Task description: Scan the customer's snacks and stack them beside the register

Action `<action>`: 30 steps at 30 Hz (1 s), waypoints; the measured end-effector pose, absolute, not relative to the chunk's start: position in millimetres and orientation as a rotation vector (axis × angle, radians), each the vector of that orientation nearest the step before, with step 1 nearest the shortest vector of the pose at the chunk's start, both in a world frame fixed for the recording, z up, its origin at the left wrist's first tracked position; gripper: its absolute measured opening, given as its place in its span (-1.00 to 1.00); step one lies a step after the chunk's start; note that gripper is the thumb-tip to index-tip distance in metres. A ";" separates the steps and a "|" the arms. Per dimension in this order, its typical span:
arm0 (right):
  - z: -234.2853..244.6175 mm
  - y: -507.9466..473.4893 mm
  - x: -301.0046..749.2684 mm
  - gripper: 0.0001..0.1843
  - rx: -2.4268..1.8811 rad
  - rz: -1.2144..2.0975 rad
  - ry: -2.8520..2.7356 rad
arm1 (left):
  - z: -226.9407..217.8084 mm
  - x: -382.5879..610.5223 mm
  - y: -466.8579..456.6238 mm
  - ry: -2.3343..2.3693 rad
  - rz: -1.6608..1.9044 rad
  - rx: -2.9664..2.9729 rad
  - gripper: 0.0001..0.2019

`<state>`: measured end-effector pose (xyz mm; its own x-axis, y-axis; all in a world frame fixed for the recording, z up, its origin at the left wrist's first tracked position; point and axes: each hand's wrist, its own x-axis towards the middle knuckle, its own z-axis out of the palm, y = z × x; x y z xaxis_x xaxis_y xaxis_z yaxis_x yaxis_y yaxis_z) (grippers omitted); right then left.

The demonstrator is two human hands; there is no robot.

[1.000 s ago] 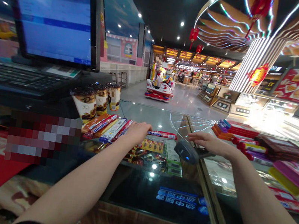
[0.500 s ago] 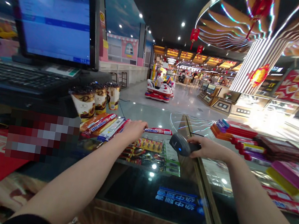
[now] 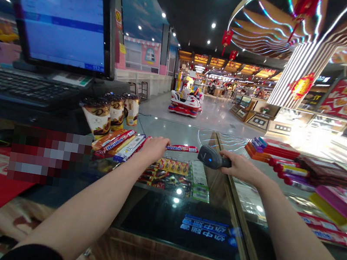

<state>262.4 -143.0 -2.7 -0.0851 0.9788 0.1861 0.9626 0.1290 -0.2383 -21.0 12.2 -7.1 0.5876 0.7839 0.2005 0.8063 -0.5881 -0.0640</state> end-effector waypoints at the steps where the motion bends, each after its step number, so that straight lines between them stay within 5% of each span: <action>1: -2.4 -143.0 261.8 -0.56 -1.900 0.068 -2.123 | -7.5 -21.1 12.6 -1.345 -0.231 -2.663 -0.71; 30: -0.3 -143.3 262.7 -0.55 -1.922 0.123 -2.157 | -4.4 -20.9 9.1 -1.364 -0.216 -2.661 -0.72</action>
<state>262.7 -143.3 -0.3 -0.0992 0.9867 0.1290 0.9657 0.1267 -0.2266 -20.9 9.1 -4.4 0.5779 0.7931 0.1924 0.8137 -0.5779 -0.0619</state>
